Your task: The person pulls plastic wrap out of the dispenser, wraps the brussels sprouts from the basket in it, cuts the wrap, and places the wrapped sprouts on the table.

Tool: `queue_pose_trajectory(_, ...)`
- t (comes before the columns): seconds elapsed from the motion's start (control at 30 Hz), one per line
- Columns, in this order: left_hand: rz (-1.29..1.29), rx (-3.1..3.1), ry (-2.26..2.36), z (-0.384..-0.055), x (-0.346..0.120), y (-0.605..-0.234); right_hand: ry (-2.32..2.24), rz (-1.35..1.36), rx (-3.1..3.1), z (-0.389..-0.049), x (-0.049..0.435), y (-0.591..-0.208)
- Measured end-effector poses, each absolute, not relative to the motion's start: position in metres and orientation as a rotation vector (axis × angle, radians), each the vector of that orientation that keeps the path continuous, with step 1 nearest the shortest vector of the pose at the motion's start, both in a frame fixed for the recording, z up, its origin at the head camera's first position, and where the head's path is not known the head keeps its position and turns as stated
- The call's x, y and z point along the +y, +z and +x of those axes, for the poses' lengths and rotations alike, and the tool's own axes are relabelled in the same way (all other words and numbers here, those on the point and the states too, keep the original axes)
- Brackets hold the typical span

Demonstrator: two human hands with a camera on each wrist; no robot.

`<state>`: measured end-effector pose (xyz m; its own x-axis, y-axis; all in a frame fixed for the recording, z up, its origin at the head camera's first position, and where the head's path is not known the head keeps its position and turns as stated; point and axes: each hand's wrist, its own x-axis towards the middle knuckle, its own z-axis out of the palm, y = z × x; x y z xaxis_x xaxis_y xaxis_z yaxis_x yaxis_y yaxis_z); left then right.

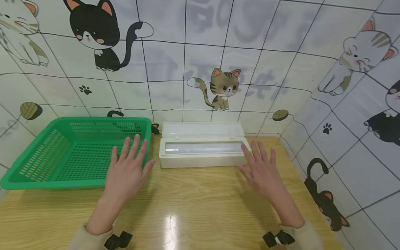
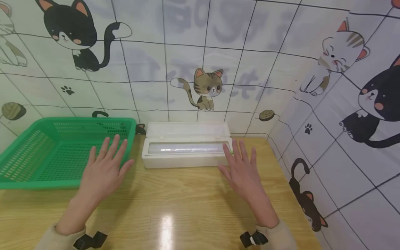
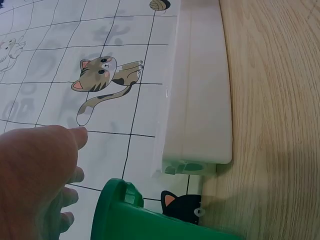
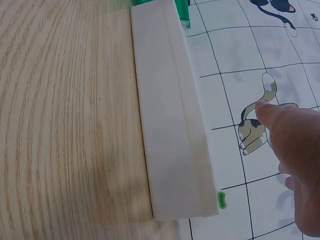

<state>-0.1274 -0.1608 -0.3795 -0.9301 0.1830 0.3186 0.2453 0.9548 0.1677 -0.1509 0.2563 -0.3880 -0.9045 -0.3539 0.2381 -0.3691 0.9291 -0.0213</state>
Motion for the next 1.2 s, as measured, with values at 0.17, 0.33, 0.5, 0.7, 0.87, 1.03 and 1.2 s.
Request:
queue_pose_trajectory(0.17, -0.339, -2.796, -0.315, -0.13, -0.156, -0.382, 0.099, 0.548, -2.87, -0.151, 0.259, -0.387)
queue_pose_trajectory(0.33, -0.366, -2.803, -0.337, -0.132, -0.152, -0.384, 0.154, 0.576, -2.886, -0.155, 0.26, -0.386)
queue_pose_trajectory(0.5, -0.409, -2.796, -0.351, -0.139, -0.144, -0.385, 0.254, 0.663, -2.858, -0.163, 0.262, -0.389)
queue_pose_trajectory(0.7, -0.511, -2.781, -0.441, -0.149, -0.132, -0.388, 0.457, 0.671, -2.859, -0.178, 0.265, -0.394)
queue_pose_trajectory(0.87, -0.578, -2.807, -0.507, -0.157, -0.119, -0.388, 0.691, 0.597, -2.871, -0.191, 0.271, -0.397)
queue_pose_trajectory(1.03, -0.609, -2.774, -0.572, -0.164, -0.107, -0.393, 0.871, 0.54, -2.826, -0.203, 0.279, -0.407)
queue_pose_trajectory(1.2, -0.621, -2.709, -0.714, -0.169, -0.097, -0.404, 0.925, 0.539, -2.755, -0.211, 0.286, -0.416)
